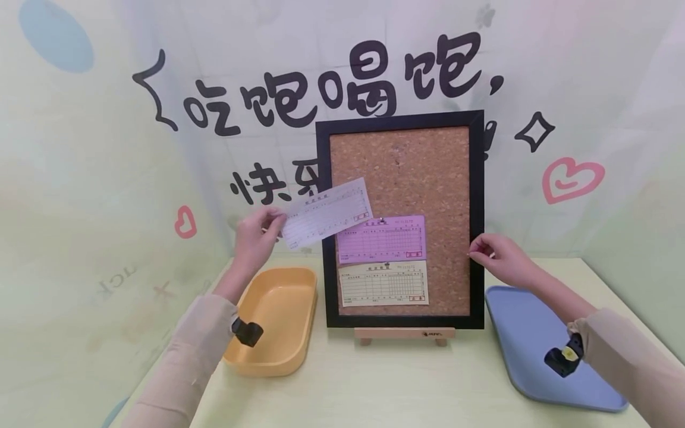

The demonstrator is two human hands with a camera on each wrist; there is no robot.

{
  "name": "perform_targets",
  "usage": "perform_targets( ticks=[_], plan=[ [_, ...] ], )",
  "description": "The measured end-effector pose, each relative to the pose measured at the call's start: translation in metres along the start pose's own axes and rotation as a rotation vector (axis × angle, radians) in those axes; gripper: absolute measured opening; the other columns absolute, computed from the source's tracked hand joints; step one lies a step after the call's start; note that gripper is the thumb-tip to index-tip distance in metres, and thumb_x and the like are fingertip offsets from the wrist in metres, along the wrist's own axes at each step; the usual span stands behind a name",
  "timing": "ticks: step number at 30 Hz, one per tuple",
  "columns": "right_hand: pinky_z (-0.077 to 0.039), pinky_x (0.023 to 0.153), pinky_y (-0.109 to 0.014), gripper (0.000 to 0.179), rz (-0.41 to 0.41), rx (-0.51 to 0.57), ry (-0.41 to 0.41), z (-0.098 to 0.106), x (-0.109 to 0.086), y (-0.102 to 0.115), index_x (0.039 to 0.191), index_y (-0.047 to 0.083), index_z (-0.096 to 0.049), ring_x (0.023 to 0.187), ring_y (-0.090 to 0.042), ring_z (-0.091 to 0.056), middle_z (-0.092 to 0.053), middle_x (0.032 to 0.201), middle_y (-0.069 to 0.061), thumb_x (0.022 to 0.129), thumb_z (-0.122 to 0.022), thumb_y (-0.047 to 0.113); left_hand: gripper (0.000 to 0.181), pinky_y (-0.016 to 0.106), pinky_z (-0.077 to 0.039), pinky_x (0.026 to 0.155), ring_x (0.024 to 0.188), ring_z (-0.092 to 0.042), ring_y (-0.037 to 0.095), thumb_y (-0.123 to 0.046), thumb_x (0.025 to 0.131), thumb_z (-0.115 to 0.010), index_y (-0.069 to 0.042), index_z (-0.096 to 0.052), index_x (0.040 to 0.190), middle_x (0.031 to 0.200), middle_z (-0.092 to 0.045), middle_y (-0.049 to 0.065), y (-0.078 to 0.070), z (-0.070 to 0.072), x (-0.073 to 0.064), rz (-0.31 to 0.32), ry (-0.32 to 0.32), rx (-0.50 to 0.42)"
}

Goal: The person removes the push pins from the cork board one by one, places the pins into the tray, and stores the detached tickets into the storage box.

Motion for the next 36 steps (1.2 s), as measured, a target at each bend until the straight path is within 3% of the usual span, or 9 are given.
perform_targets(
  ticks=[7,14,20,26,36],
  plan=[
    [-0.046,0.059,-0.021,0.004,-0.013,-0.029,-0.026,0.001,-0.018,-0.02,0.087,-0.003,-0.057,0.069,-0.01,-0.05,-0.058,0.078,-0.007,0.085,-0.058,0.0,0.009,0.012,-0.045,0.048,0.057,-0.054,0.013,-0.001,0.085,-0.06,0.005,-0.062,0.09,0.077,-0.064,0.016,0.019,0.007,-0.025,0.055,-0.013,0.022],
    [-0.046,0.057,-0.021,0.006,-0.089,-0.028,-0.018,-0.003,-0.035,-0.041,0.088,-0.002,-0.057,0.07,-0.011,-0.05,-0.058,0.079,-0.007,0.086,-0.059,0.003,0.009,0.011,-0.045,0.047,0.055,-0.051,0.001,-0.002,0.085,-0.06,0.005,-0.063,0.089,0.076,-0.065,0.015,0.034,0.018,-0.047,0.107,-0.055,0.015],
    [-0.045,0.056,-0.021,0.009,-0.139,-0.032,-0.012,-0.008,-0.051,-0.058,0.091,-0.003,-0.058,0.07,-0.01,-0.049,-0.059,0.081,-0.006,0.087,-0.058,0.005,0.011,0.012,-0.047,0.049,0.057,-0.053,0.004,-0.006,0.086,-0.06,0.003,-0.063,0.091,0.079,-0.066,0.015,0.052,0.028,-0.069,0.2,-0.063,0.046],
    [-0.044,0.057,-0.021,0.01,-0.184,-0.022,-0.012,-0.013,-0.065,-0.072,0.092,-0.004,-0.057,0.069,-0.008,-0.048,-0.057,0.079,-0.005,0.088,-0.056,0.005,0.01,0.017,-0.049,0.048,0.056,-0.054,0.005,-0.002,0.085,-0.06,0.007,-0.063,0.09,0.077,-0.065,0.018,0.066,0.031,-0.09,0.231,-0.051,0.021],
    [-0.043,0.055,-0.021,0.007,-0.158,-0.014,-0.05,-0.018,-0.08,-0.084,0.088,-0.003,-0.058,0.066,-0.001,-0.046,-0.058,0.078,-0.005,0.086,-0.058,0.004,0.011,0.015,-0.048,0.048,0.055,-0.052,0.003,-0.003,0.085,-0.06,0.006,-0.063,0.091,0.078,-0.065,0.018,0.089,0.033,-0.119,0.305,-0.033,0.065]
  ],
)
Point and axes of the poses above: each hand's wrist, its own x-axis towards the middle knuckle, its own z-axis out of the back of the hand, y = z × x, the point moved 7 cm from there along x, towards the middle knuckle
